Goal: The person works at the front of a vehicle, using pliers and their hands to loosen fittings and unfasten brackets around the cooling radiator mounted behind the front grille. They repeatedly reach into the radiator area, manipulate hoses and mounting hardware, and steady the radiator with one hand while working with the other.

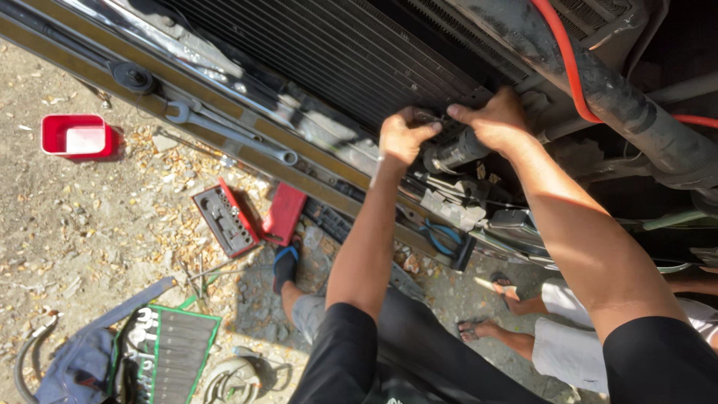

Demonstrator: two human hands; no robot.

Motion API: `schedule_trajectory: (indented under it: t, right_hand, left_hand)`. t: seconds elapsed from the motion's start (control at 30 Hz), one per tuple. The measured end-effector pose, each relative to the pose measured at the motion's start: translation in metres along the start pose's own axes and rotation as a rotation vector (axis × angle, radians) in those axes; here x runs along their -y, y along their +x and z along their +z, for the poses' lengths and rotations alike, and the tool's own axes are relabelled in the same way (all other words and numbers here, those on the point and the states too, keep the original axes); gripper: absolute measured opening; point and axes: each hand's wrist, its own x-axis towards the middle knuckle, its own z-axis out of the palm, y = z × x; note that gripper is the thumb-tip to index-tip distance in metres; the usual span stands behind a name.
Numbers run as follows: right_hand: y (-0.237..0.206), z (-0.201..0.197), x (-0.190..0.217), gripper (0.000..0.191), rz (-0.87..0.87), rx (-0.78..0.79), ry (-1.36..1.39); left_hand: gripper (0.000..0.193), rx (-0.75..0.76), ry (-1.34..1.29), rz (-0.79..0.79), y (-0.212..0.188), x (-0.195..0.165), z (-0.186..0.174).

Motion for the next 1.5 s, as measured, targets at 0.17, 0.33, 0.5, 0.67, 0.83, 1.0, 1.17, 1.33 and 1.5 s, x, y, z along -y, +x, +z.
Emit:
schedule_trajectory:
  t: [0.17,0.33,0.5,0.67,0.83,1.0,1.17,1.33,1.5]
  right_hand:
    - [-0.001,0.001,0.001,0.044,0.024,-0.038,-0.061]
    - [-0.006,0.006,-0.005,0.044,-0.133,-0.071,0.085]
    - [-0.004,0.009,-0.014,0.038,-0.19,-0.051,0.053]
    - [-0.002,0.008,-0.018,0.028,-0.057,-0.029,-0.175]
    - [-0.003,0.014,-0.012,0.028,-0.177,-0.085,-0.118]
    - [-0.005,0.024,-0.003,0.03,-0.127,-0.114,-0.158]
    - [-0.01,0.026,0.004,0.034,-0.057,-0.163,-0.183]
    - [-0.021,0.034,0.011,0.045,-0.308,-0.296,0.103]
    - [-0.017,0.035,0.012,0.044,-0.306,-0.195,0.213]
  left_hand:
    - [0.027,-0.26,-0.498,0.183,-0.007,0.045,0.042]
    - [0.021,-0.35,-0.528,0.241,-0.009,0.057,0.063]
    - [0.022,-0.482,-0.463,0.325,-0.011,0.06,0.076]
    - [0.022,-0.436,-0.52,0.289,-0.01,0.066,0.07]
    - [0.018,-0.501,-0.267,0.305,-0.01,0.06,0.061]
    - [0.017,-0.552,-0.164,0.265,-0.016,0.044,0.058]
    - [0.015,-0.576,-0.137,0.224,-0.02,0.036,0.06]
    - [0.015,-0.569,-0.132,0.256,-0.018,0.035,0.058]
    - [0.015,-0.555,-0.161,0.283,-0.015,0.04,0.057]
